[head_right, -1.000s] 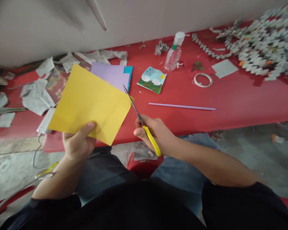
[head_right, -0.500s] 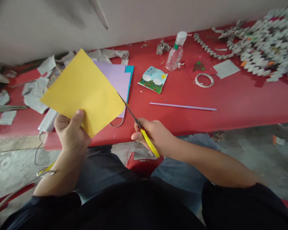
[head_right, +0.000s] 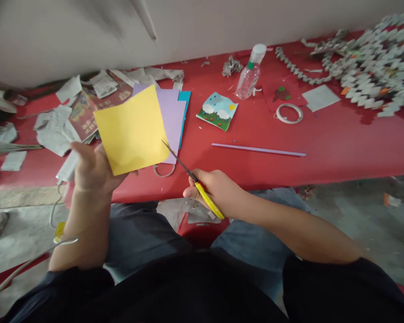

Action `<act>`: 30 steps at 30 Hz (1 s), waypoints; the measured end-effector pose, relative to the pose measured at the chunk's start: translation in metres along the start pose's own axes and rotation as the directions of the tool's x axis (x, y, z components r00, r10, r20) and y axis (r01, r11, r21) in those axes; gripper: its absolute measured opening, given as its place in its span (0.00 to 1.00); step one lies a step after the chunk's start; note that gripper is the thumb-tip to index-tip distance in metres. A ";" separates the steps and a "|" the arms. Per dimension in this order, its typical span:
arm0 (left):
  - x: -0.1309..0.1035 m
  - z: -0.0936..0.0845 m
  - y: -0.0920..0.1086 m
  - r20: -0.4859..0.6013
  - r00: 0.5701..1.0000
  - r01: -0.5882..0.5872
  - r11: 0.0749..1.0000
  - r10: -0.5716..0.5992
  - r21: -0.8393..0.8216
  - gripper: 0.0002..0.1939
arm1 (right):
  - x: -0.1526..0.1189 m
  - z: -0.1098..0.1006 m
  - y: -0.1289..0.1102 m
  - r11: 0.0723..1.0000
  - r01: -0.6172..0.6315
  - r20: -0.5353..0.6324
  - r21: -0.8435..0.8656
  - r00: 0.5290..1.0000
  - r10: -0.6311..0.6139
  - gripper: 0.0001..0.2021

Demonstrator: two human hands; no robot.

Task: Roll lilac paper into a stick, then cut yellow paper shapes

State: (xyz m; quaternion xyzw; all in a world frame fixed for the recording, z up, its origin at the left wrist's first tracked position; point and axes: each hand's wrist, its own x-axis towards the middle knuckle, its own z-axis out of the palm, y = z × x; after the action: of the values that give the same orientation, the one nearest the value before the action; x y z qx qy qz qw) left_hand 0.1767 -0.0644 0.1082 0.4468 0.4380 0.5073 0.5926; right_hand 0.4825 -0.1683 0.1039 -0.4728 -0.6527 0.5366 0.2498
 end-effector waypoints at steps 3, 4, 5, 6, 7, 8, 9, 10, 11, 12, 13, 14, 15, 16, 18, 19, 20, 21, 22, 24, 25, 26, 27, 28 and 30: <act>0.000 -0.026 0.003 0.377 0.898 0.231 0.972 -0.229 0.041 0.63 | 0.002 0.002 -0.001 0.991 -0.031 -0.016 0.130 0.999 0.034 0.20; -0.001 -0.032 0.004 0.449 0.857 0.261 0.965 -0.251 0.041 0.65 | 0.002 0.003 -0.001 0.985 -0.037 -0.028 0.168 0.999 0.042 0.20; -0.003 -0.036 0.004 0.486 0.841 0.262 0.965 -0.238 0.019 0.64 | 0.003 0.004 -0.001 0.980 -0.035 -0.044 0.198 0.998 0.044 0.21; -0.006 -0.037 0.005 0.490 0.848 0.240 0.971 -0.200 -0.020 0.63 | 0.003 0.005 -0.001 0.976 -0.027 -0.056 0.216 0.998 0.040 0.21; -0.010 -0.035 0.006 0.470 0.870 0.201 0.978 -0.149 -0.063 0.61 | 0.003 0.006 -0.001 0.973 -0.015 -0.065 0.228 0.997 0.031 0.22; -0.014 -0.029 0.007 0.432 0.897 0.151 0.983 -0.093 -0.101 0.58 | 0.003 0.007 -0.001 0.971 -0.005 -0.070 0.241 0.997 0.023 0.22; -0.019 -0.021 0.007 0.393 0.918 0.102 0.988 -0.048 -0.119 0.55 | 0.003 0.008 0.000 0.967 0.006 -0.069 0.253 0.998 0.012 0.23; -0.024 -0.010 0.007 0.367 0.930 0.056 0.991 -0.008 -0.119 0.50 | 0.002 0.010 0.000 0.964 0.019 -0.068 0.264 0.998 -0.001 0.23; -0.030 0.002 0.006 0.361 0.932 0.014 0.994 0.027 -0.111 0.43 | 0.002 0.011 0.000 0.962 0.028 -0.064 0.273 0.998 -0.011 0.22; -0.035 0.014 0.003 0.336 0.938 -0.047 0.991 0.088 -0.129 0.35 | 0.002 0.013 0.000 0.959 0.036 -0.060 0.279 0.998 -0.019 0.22; -0.040 0.025 0.000 0.295 0.946 -0.094 0.986 0.132 -0.141 0.28 | 0.002 0.014 0.001 0.960 0.040 -0.054 0.277 0.998 -0.026 0.21; -0.045 0.035 -0.004 0.273 0.949 -0.123 0.983 0.156 -0.136 0.22 | 0.001 0.016 0.002 0.964 0.043 -0.045 0.263 0.998 -0.033 0.21; -0.049 0.043 -0.009 0.236 0.948 -0.183 0.973 0.213 -0.143 0.19 | 0.002 0.017 0.003 0.971 0.049 -0.039 0.236 0.998 -0.041 0.21; -0.053 0.049 -0.013 0.194 0.953 -0.212 0.970 0.232 -0.120 0.15 | 0.002 0.019 0.005 0.979 0.057 -0.034 0.197 0.998 -0.052 0.21; -0.058 0.056 -0.022 0.095 0.967 -0.230 0.971 0.236 -0.069 0.13 | 0.002 0.021 0.008 0.991 0.077 -0.029 0.106 0.997 -0.075 0.20; -0.059 0.058 -0.026 0.051 0.975 -0.217 0.976 0.218 -0.034 0.12 | 0.003 0.023 0.010 0.994 0.083 -0.021 0.073 0.996 -0.082 0.19; -0.060 0.058 -0.029 0.016 0.979 -0.201 0.980 0.201 0.002 0.13 | 0.003 0.024 0.012 0.995 0.086 -0.010 0.055 0.996 -0.086 0.18; -0.061 0.058 -0.031 -0.009 0.983 -0.185 0.982 0.186 0.039 0.13 | 0.003 0.025 0.013 0.995 0.085 0.005 0.049 0.996 -0.085 0.18; -0.061 0.058 -0.033 -0.025 0.984 -0.175 0.982 0.177 0.078 0.13 | 0.003 0.026 0.014 0.995 0.083 0.018 0.053 0.996 -0.084 0.17; -0.060 0.056 -0.037 -0.048 0.982 -0.176 0.973 0.185 0.147 0.15 | 0.003 0.027 0.014 0.995 0.082 0.035 0.059 0.996 -0.084 0.16; -0.059 0.055 -0.038 -0.058 0.979 -0.185 0.968 0.198 0.171 0.16 | 0.003 0.028 0.014 0.995 0.081 0.038 0.055 0.996 -0.084 0.16; -0.058 0.054 -0.038 -0.064 0.975 -0.197 0.962 0.213 0.191 0.16 | 0.003 0.027 0.013 0.995 0.082 0.036 0.049 0.996 -0.084 0.15; -0.058 0.054 -0.039 -0.067 0.971 -0.212 0.956 0.230 0.205 0.17 | 0.003 0.027 0.013 0.996 0.083 0.035 0.044 0.996 -0.085 0.15; -0.057 0.053 -0.039 -0.068 0.967 -0.226 0.951 0.245 0.213 0.17 | 0.003 0.027 0.012 0.996 0.084 0.036 0.043 0.996 -0.086 0.15; -0.056 0.052 -0.038 -0.067 0.961 -0.248 0.946 0.267 0.207 0.16 | 0.003 0.026 0.012 0.995 0.086 0.036 0.047 0.995 -0.088 0.15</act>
State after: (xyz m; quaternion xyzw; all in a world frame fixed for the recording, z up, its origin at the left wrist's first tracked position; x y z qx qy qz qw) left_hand 0.2294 -0.1277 0.0865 0.5321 0.4513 0.5552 0.4528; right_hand 0.4640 -0.1783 0.0846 -0.4278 -0.6648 0.5491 0.2711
